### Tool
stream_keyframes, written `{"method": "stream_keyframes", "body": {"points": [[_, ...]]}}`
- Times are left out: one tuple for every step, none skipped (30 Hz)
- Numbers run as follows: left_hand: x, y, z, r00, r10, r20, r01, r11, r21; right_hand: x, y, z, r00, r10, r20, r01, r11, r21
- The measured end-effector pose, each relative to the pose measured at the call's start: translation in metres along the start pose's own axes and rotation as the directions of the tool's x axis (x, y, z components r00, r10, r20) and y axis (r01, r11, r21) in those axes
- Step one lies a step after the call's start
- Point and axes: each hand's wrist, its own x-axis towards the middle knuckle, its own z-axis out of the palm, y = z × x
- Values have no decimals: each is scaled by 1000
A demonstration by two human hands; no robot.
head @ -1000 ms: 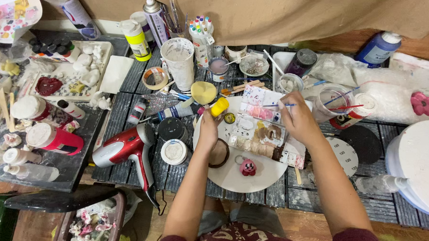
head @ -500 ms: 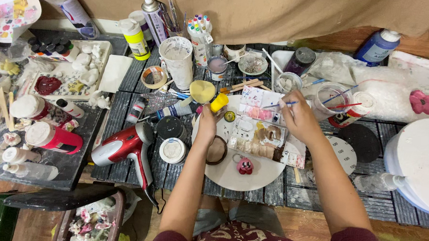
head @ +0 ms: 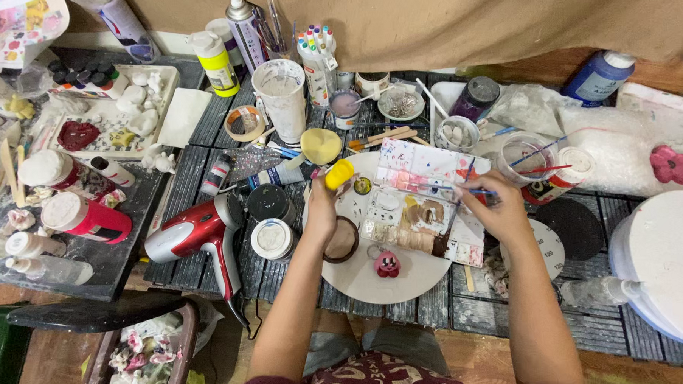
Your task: The person paints a small pink figurine using a brush and red paint, then uses a hairdryer to dry it. They also mix red paint on a palette and apply brown paint to a round clay object.
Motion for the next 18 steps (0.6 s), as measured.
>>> {"method": "stream_keyframes", "body": {"points": [[-4,0,-2,1000,16,-11,-16,999,32,0,-2,-2,1000,0,3,0,1000,-3],[-8,1,-5,999,32,-22,-31,998,63,0,-4,-4,1000,-1,6,1,1000,-6],[-12,1,-8,998,47,-32,-44,995,95,-1,-7,-6,1000,0,9,0,1000,-9],[-15,2,-11,998,63,-22,-61,994,88,-1,-9,-5,999,-35,25,35,999,-18],[-19,4,-13,997,79,-12,-77,994,82,-1,-11,-3,997,-69,41,70,997,-25],[-21,5,-14,996,94,-2,-93,993,76,-1,-13,-3,993,-103,57,105,994,-31],[-23,7,-14,998,60,-9,-60,997,39,-1,-15,-1,994,-71,81,73,997,-24],[-25,9,-14,1000,27,-15,-26,1000,1,-1,-18,-1,994,-39,106,41,999,-18],[-25,13,-14,1000,-4,-20,3,999,-36,0,-21,-1,991,-11,130,13,1000,-11],[-26,17,-15,1000,0,-7,-1,998,-65,1,-23,0,993,-64,103,68,997,-37],[-29,20,-16,1000,3,7,-3,995,-95,1,-25,-1,990,-116,77,121,991,-65],[-31,22,-18,1000,6,20,-4,992,-126,1,-27,-1,984,-168,53,172,980,-95],[-34,24,-20,998,57,-5,-57,996,70,0,-28,-1,994,-40,101,40,999,0],[-38,25,-24,994,112,-20,-102,959,263,0,-29,-1,983,84,160,-99,991,87],[-41,26,-28,985,168,-26,-139,884,447,0,-30,-1,953,198,231,-239,957,165],[-44,26,-32,980,197,-24,-163,867,471,2,-30,-1,982,97,162,-112,990,88],[-46,24,-35,974,225,-21,-186,849,494,3,-30,-1,995,-11,102,11,1000,2],[-48,22,-38,967,253,-17,-208,830,517,6,-29,-2,991,-125,51,129,987,-92]]}}
